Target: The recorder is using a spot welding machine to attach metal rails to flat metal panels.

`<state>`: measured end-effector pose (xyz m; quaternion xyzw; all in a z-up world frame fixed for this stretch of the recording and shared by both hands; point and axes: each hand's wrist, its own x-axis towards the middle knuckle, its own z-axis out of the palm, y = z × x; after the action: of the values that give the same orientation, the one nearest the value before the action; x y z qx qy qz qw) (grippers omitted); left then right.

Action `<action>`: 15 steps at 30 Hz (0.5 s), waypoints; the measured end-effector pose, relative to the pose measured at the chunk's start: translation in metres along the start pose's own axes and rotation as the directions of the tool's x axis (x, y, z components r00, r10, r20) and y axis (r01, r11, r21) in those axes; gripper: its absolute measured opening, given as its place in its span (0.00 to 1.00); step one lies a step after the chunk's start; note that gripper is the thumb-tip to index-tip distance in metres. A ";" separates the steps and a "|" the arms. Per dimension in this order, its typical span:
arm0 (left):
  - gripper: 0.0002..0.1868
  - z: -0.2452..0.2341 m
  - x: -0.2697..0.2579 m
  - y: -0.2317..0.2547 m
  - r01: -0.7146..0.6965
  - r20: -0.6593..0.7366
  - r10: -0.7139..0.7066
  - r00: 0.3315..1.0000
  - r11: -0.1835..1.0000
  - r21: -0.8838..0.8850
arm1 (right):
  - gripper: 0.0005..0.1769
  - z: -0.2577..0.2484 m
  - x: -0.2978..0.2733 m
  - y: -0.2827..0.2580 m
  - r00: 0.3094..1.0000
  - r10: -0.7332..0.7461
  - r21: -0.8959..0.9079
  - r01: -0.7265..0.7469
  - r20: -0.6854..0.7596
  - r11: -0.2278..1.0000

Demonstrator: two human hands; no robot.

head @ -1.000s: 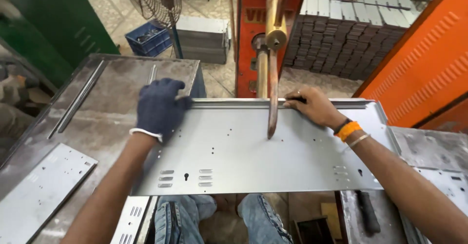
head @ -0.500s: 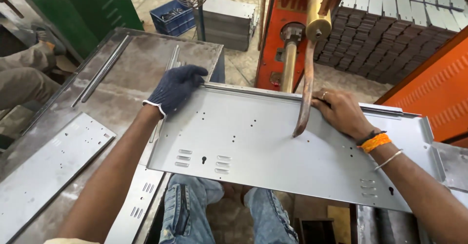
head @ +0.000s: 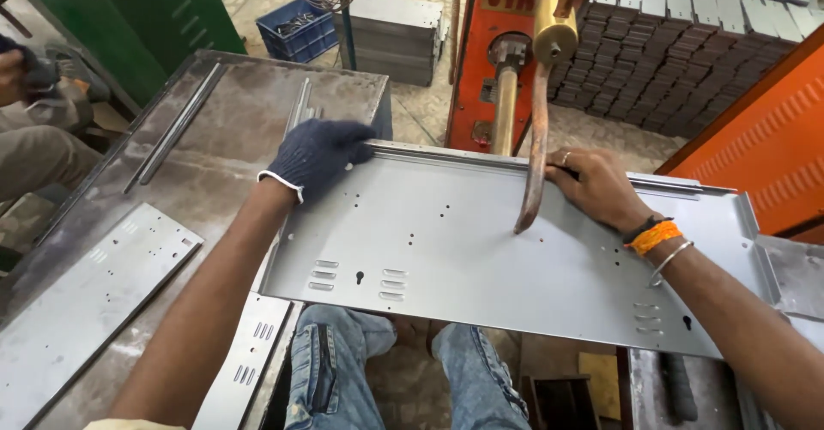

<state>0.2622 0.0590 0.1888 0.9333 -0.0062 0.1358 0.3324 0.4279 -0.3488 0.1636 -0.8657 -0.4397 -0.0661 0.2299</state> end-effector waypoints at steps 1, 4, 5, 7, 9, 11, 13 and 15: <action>0.15 0.007 0.004 -0.012 -0.097 -0.041 0.102 0.994 0.989 0.109 | 0.14 0.001 0.000 0.001 0.999 -0.031 -0.020 0.031 -0.021 0.999; 0.11 0.018 0.012 -0.027 -0.192 -0.024 0.211 0.977 0.927 0.322 | 0.15 -0.006 -0.003 -0.002 0.996 -0.082 -0.011 0.082 -0.031 0.997; 0.08 0.021 0.015 -0.028 -0.188 0.010 0.203 0.979 0.887 0.422 | 0.17 -0.011 -0.005 -0.004 0.993 -0.113 0.019 0.113 -0.018 0.993; 0.08 0.023 0.013 -0.024 -0.176 0.020 0.184 0.983 0.892 0.416 | 0.18 -0.024 -0.017 0.018 0.999 -0.043 -0.036 0.044 0.025 0.998; 0.08 0.023 0.013 -0.018 -0.173 0.036 0.173 0.984 0.897 0.408 | 0.19 -0.041 -0.037 0.045 0.997 0.039 -0.094 -0.033 0.062 0.995; 0.11 0.025 0.009 -0.009 -0.198 0.019 0.206 0.978 0.905 0.377 | 0.19 -0.067 -0.065 0.076 0.995 0.071 -0.150 -0.060 0.067 0.987; 0.10 0.031 0.015 -0.016 -0.207 0.039 0.208 0.977 0.904 0.375 | 0.19 -0.078 -0.080 0.081 0.979 0.195 -0.202 -0.178 0.064 0.963; 0.08 0.033 0.019 -0.019 -0.209 0.059 0.202 0.978 0.899 0.385 | 0.19 -0.081 -0.088 0.085 0.950 0.307 -0.239 -0.286 0.055 0.928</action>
<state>0.2910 0.0542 0.1575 0.9759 -0.0803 0.1602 0.1244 0.4486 -0.4934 0.1790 -0.9450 -0.3031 -0.0407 0.1157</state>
